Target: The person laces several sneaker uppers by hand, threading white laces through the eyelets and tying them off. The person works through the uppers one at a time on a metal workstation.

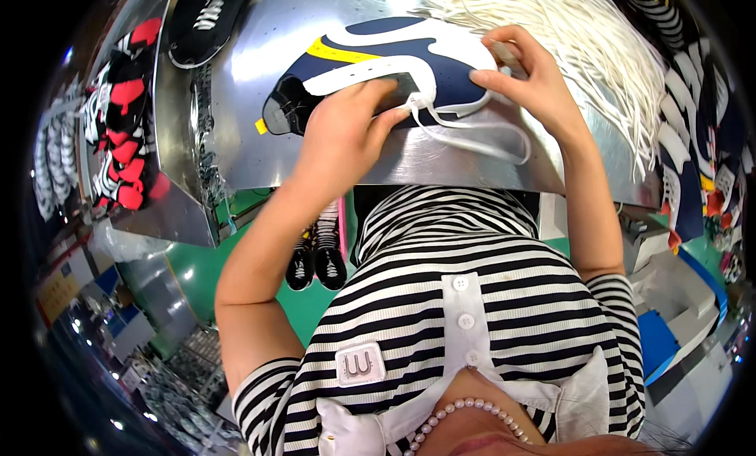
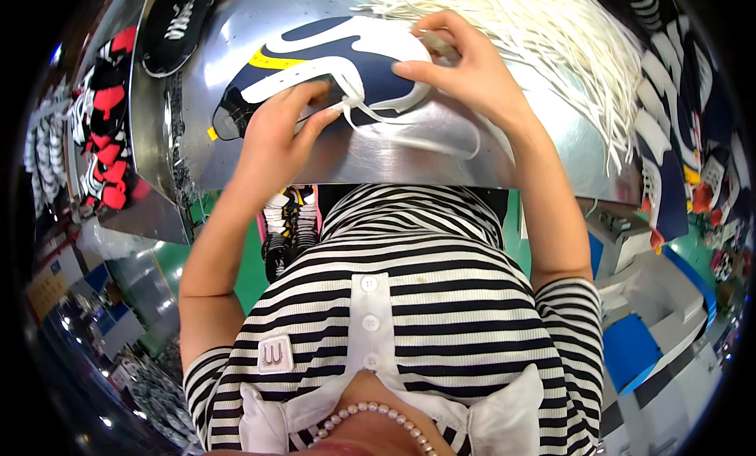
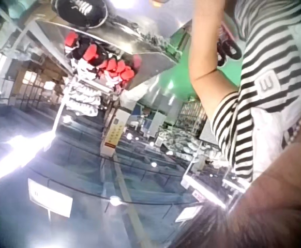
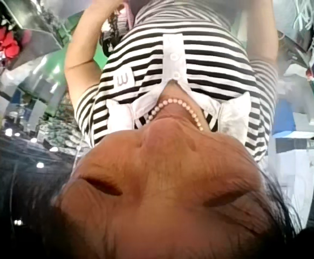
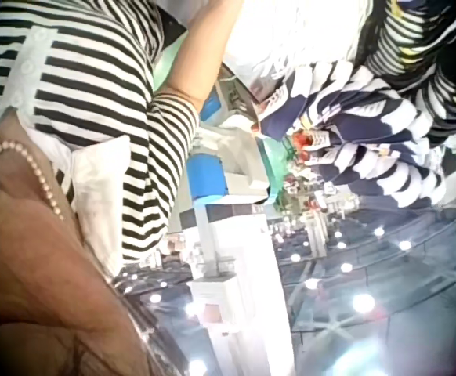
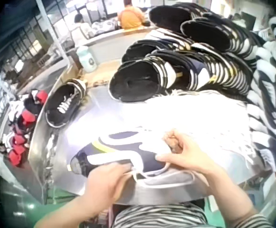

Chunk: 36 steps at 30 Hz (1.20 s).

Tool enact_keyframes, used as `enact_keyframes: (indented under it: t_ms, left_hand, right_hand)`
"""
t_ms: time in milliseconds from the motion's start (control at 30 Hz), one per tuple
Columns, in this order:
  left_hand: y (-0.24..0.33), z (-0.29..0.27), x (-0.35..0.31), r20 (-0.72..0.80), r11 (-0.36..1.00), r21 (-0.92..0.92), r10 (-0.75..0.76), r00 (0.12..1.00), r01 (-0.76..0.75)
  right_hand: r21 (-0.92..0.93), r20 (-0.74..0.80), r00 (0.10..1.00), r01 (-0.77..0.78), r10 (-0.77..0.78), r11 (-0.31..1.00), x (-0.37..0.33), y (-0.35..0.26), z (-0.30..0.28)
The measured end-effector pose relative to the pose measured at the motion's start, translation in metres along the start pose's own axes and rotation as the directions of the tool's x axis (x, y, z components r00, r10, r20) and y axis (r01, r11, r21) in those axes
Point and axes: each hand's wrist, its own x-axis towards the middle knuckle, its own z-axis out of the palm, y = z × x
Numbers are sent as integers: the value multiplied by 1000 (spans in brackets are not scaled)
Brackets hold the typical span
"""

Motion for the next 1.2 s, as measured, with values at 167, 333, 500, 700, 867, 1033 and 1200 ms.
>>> enact_keyframes:
  t_ms: [167,333,500,700,867,1033,1200]
  left_hand:
    - [-7,-23,24,704,454,-372,-431,565,810]
    - [-14,-15,30,652,442,-473,-406,640,762]
    - [-32,8,19,188,629,-641,-427,884,440]
    - [-22,2,25,309,596,-655,-349,885,464]
    - [-22,5,24,44,890,-359,-284,958,281]
    - [-66,-39,-9,-489,991,97,-34,872,93]
    - [-220,-188,-195,-737,670,77,-461,494,738]
  right_hand:
    - [-42,-84,994,73,-76,996,-6,-1,27]
    - [98,-121,993,5,7,995,-5,7,40]
    - [290,-144,949,-231,281,929,-12,-4,44]
    - [60,-56,968,-241,244,969,-12,0,33]
    - [199,-88,962,-239,260,950,-18,-4,39]
    - [407,-263,945,-75,196,910,-18,8,31]
    - [400,-326,930,-25,168,916,-25,14,29]
